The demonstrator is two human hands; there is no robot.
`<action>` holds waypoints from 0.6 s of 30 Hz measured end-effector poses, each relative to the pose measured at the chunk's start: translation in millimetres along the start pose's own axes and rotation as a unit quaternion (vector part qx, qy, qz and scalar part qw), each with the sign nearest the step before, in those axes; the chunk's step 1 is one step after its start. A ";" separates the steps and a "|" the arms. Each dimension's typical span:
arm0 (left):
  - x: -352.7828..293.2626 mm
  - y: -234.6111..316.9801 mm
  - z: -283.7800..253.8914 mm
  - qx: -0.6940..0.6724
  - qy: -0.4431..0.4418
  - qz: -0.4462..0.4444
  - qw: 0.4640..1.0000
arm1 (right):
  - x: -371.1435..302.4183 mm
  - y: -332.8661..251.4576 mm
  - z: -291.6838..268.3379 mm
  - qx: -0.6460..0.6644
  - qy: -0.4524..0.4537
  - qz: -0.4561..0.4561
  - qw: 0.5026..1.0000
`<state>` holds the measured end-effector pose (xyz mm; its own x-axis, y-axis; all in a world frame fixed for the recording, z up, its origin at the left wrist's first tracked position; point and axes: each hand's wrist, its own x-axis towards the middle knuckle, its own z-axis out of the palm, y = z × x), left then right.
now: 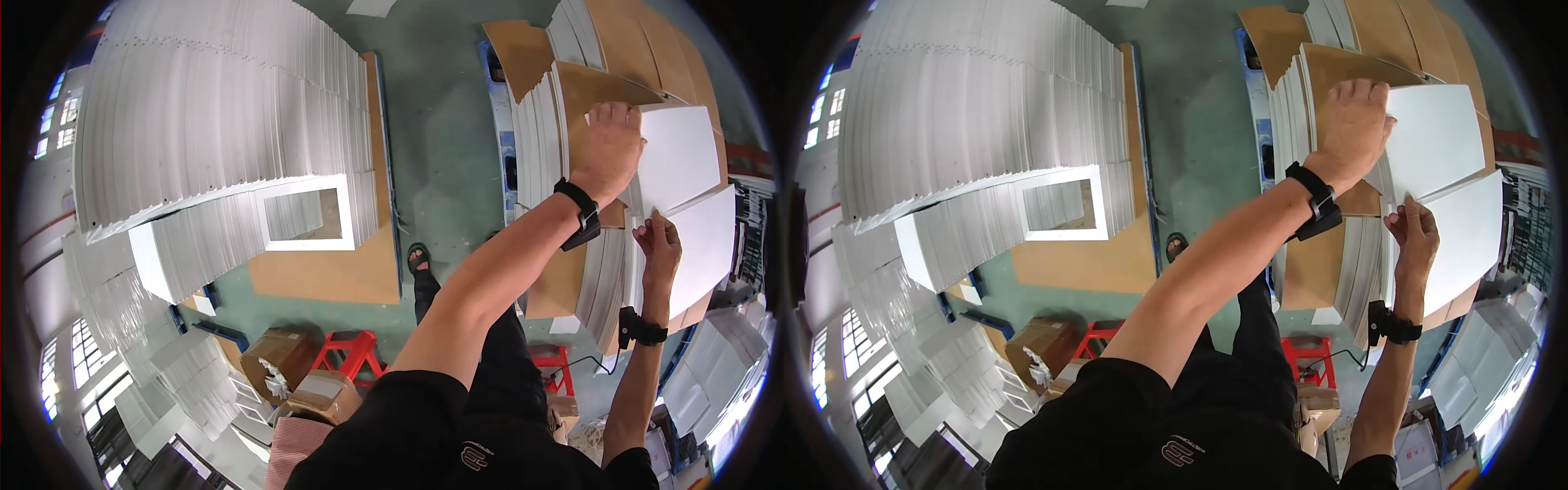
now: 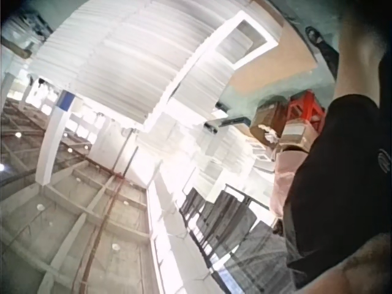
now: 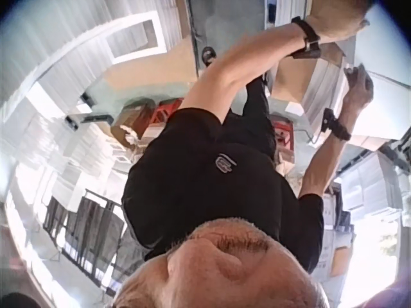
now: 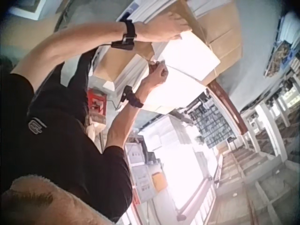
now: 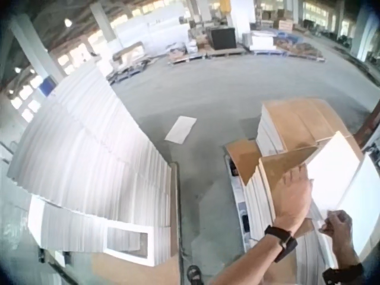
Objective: The person aligns a white frame insert into a larger window frame on a workbench. They then use a pneumatic screwdriver to drive multiple screws into pre-drilled holes to secure the insert. Finally, they lift the assembled frame and place it onto a stack of similar frames.
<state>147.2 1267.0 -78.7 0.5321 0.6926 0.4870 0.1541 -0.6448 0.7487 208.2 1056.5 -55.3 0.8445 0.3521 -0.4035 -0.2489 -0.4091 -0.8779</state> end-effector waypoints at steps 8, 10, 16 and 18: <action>-1.0 25.8 -26.0 -0.085 0.047 0.021 0.995 | -23.2 -4.1 -6.0 0.151 0.034 0.005 0.988; -9.5 39.9 -48.9 -0.135 0.047 0.020 0.990 | -35.6 -1.4 -15.7 0.161 0.041 -0.048 0.985; -116.7 23.2 -155.1 -0.227 -0.027 -0.115 0.967 | -87.4 26.7 -49.3 -0.117 -0.113 -0.116 0.980; -176.1 -4.8 -180.7 -0.245 -0.083 -0.230 0.938 | -99.7 29.5 -29.3 -0.170 -0.224 -0.045 0.958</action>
<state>-97.6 1206.6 -86.8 0.6314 0.7753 0.0160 0.0191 -0.0362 0.9992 130.5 984.6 -33.4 0.5474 0.6939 -0.4679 0.0490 -0.5847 -0.8098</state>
